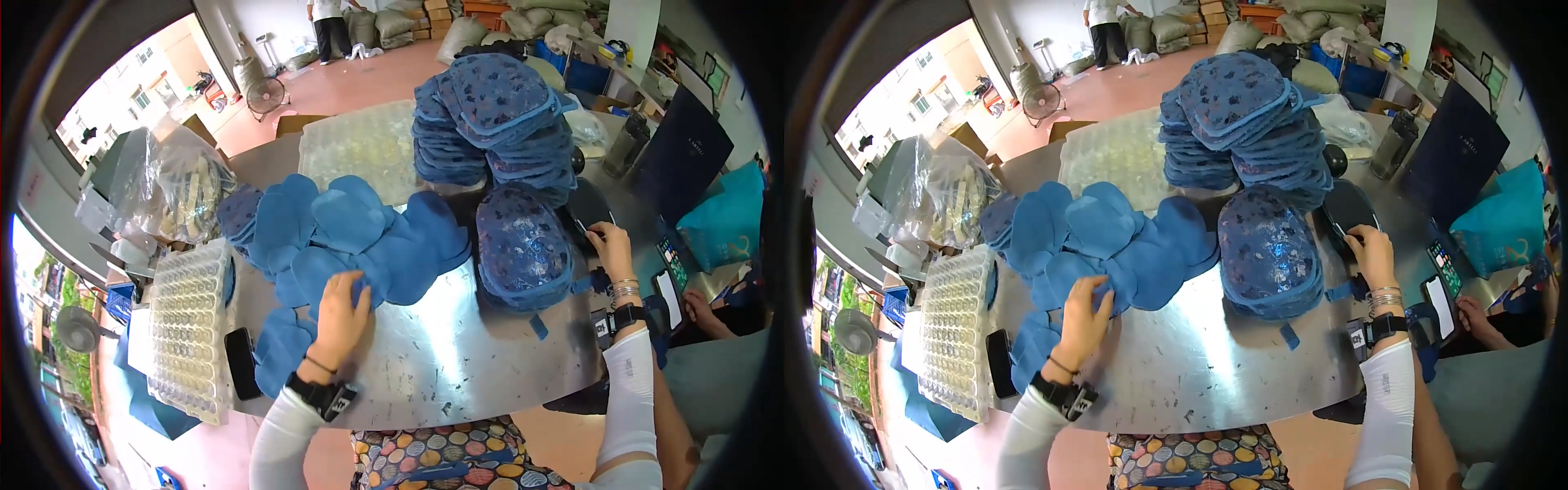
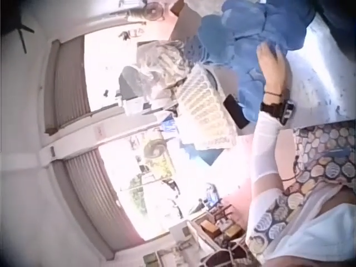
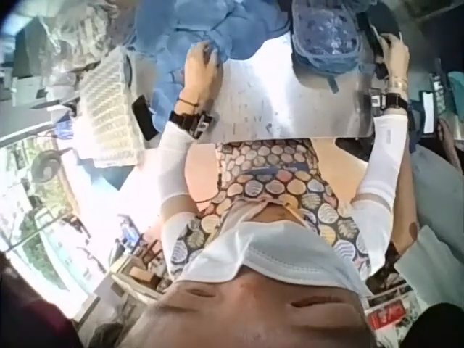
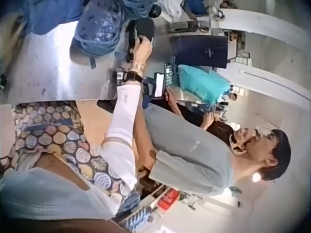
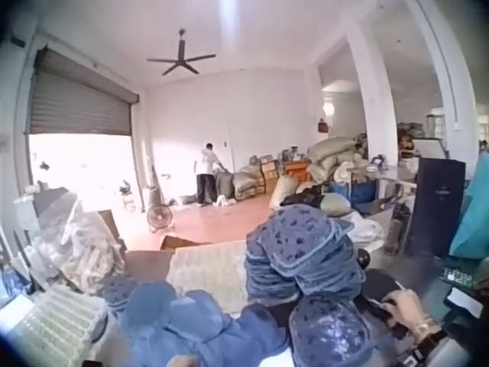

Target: Inspecting and organizing blue shoe upper components on a metal workbench in a shoe manufacturing facility.

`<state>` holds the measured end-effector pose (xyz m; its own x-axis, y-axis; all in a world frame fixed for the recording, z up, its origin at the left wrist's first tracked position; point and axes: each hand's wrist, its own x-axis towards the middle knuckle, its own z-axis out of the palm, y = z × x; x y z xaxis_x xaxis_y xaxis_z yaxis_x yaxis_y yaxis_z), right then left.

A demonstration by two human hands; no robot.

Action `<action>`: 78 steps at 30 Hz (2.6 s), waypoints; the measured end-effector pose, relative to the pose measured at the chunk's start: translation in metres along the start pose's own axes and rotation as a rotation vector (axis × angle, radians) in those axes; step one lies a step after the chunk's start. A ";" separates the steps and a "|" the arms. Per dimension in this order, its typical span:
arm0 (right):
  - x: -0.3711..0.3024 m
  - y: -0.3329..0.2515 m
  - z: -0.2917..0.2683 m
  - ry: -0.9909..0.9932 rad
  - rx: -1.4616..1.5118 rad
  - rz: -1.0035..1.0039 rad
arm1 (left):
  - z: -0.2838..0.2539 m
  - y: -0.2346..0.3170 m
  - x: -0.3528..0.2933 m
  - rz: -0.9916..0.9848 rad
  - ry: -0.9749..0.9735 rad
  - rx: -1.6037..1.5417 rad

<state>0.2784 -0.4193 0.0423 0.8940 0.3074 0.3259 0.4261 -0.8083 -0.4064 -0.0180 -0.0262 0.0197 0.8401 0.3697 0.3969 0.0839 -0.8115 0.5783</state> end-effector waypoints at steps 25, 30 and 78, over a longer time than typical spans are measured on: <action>0.006 0.016 0.008 0.102 -0.122 -0.156 | 0.025 -0.033 0.100 0.169 -0.254 0.640; 0.025 0.068 0.038 0.368 0.498 0.363 | 0.028 -0.040 0.103 0.129 -0.193 0.545; -0.053 -0.315 0.246 0.029 0.533 -0.500 | 0.020 -0.064 0.108 0.025 -0.125 0.242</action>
<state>0.1305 -0.0572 -0.0573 0.5737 0.5566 0.6009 0.7989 -0.2182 -0.5606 0.0777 0.0569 0.0112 0.9019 0.3014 0.3093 0.1751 -0.9099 0.3762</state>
